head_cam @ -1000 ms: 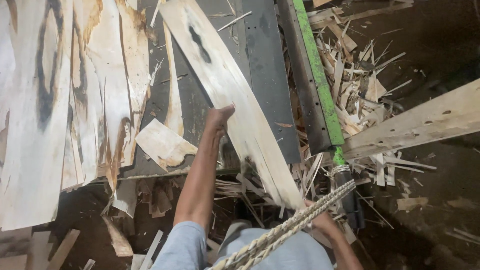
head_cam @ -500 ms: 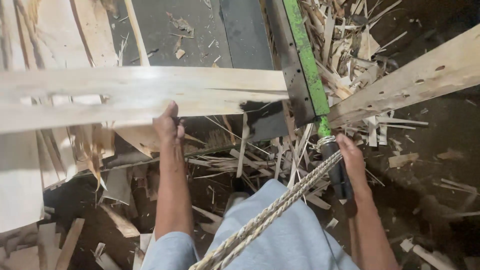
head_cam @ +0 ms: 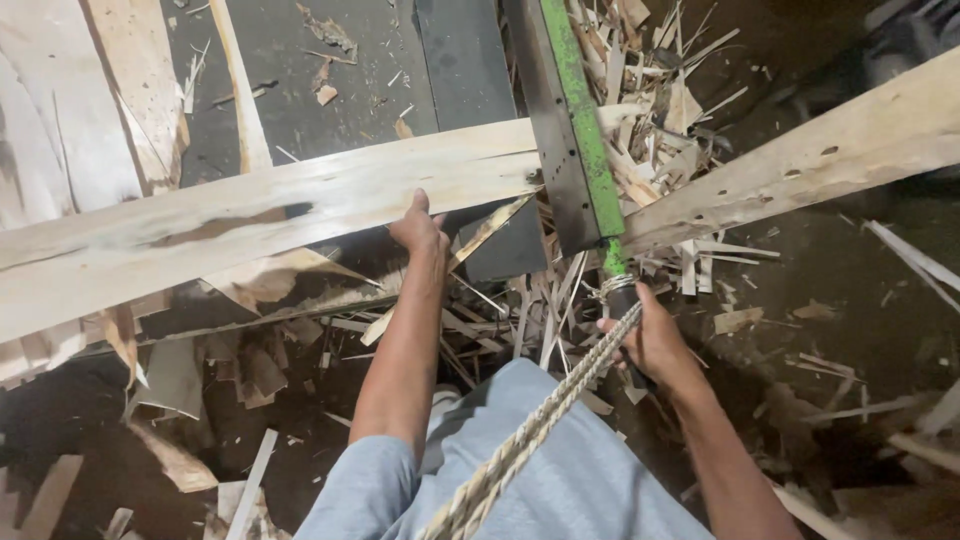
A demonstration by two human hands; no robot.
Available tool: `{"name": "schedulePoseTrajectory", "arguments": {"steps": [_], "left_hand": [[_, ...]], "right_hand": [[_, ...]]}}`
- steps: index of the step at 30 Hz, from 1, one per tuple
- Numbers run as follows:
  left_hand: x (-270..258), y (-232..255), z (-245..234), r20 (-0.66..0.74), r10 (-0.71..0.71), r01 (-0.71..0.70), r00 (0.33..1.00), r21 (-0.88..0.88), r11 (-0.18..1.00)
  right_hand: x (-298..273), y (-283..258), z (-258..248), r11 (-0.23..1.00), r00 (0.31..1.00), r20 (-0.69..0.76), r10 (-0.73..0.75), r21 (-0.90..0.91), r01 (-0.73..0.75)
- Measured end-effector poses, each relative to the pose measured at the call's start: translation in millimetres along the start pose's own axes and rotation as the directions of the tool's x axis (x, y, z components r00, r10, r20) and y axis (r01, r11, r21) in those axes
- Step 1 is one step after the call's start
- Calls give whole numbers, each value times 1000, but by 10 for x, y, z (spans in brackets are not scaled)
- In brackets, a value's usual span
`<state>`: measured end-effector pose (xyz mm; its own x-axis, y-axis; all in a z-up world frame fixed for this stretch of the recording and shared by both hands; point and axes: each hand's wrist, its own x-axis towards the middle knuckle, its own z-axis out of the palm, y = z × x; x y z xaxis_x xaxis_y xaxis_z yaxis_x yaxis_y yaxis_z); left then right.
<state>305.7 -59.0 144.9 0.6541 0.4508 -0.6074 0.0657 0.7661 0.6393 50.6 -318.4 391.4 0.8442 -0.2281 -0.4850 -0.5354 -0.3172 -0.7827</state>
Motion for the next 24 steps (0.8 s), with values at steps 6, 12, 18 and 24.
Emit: {"name": "schedulePoseTrajectory", "arguments": {"steps": [6, 12, 18, 24], "left_hand": [[-111, 74, 72, -63, -76, 82, 995, 99, 992], [37, 68, 140, 13, -115, 114, 993, 82, 990], [52, -153, 97, 2, -140, 140, 990, 0, 990], [154, -379, -120, -46, -116, 118, 992, 55, 991]], "right_hand": [[328, 768, 199, 999, 999, 25, -31, 45, 30], [-273, -534, -303, 973, 995, 68, -68, -214, 81], [-385, -842, -492, 966, 984, 13, -175, -193, 174], [710, 1513, 627, 990, 1000, 0, -5, -143, 5]]}}
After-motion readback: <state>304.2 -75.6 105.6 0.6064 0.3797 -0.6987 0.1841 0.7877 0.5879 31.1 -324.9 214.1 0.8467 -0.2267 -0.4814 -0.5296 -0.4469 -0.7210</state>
